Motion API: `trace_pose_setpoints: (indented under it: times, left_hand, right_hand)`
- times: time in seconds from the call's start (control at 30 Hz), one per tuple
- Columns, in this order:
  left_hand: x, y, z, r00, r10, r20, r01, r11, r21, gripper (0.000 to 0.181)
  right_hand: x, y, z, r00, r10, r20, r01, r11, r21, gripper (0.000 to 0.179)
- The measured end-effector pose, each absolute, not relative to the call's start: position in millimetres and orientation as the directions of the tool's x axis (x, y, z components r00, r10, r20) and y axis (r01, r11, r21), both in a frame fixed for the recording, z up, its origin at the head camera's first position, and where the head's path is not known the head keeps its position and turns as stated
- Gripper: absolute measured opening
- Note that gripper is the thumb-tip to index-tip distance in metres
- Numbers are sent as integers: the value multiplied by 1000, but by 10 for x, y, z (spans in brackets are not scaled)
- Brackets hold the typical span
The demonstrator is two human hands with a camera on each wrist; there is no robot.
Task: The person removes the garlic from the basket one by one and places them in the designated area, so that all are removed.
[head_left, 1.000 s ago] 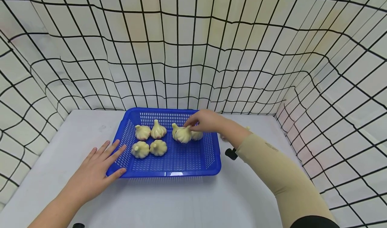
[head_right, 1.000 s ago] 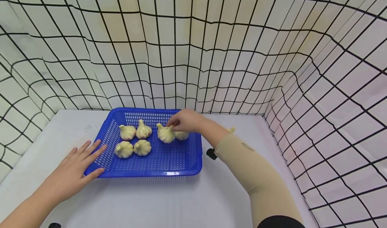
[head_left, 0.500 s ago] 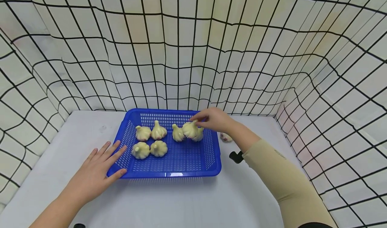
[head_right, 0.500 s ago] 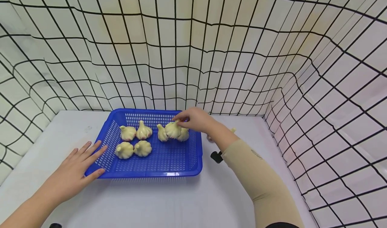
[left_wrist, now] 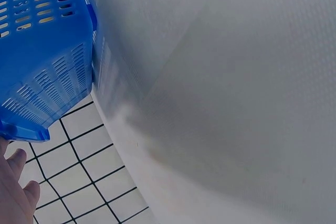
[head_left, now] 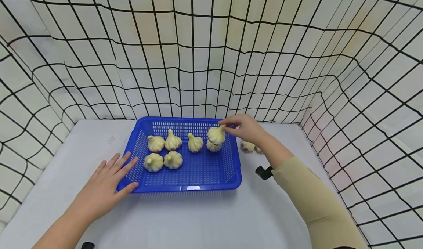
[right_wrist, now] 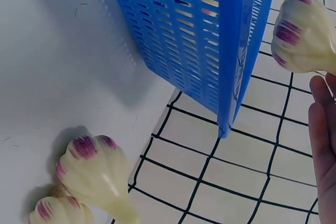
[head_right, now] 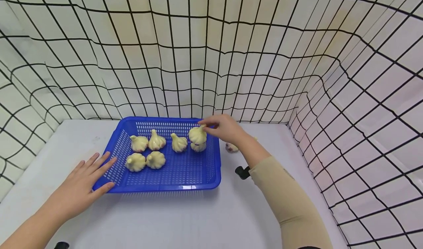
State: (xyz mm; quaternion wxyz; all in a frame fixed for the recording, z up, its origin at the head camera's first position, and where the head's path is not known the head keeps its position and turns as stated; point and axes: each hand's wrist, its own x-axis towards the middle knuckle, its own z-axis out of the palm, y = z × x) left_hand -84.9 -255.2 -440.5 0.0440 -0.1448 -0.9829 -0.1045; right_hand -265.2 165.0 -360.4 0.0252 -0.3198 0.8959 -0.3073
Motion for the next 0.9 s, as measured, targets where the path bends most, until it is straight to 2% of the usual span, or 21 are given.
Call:
trace_pose_setpoints:
  times: [0.2, 0.47, 0.9]
  left_hand:
    - [-837, -2545, -4420, -954, 280, 111, 297, 933, 203, 78]
    - [-840, -2549, -4409, -954, 275, 116, 293, 935, 198, 78]
    - [-847, -2554, -4385, -954, 277, 117, 296, 933, 206, 77]
  right_hand:
    - [-2633, 1799, -3670, -827, -534, 173, -521, 615, -592, 26]
    - [-2636, 2027, -3680, -828, -505, 243, -534, 580, -615, 28]
    - [-2616, 2584, -3757, -892, -366, 264, -448, 647, -616, 27]
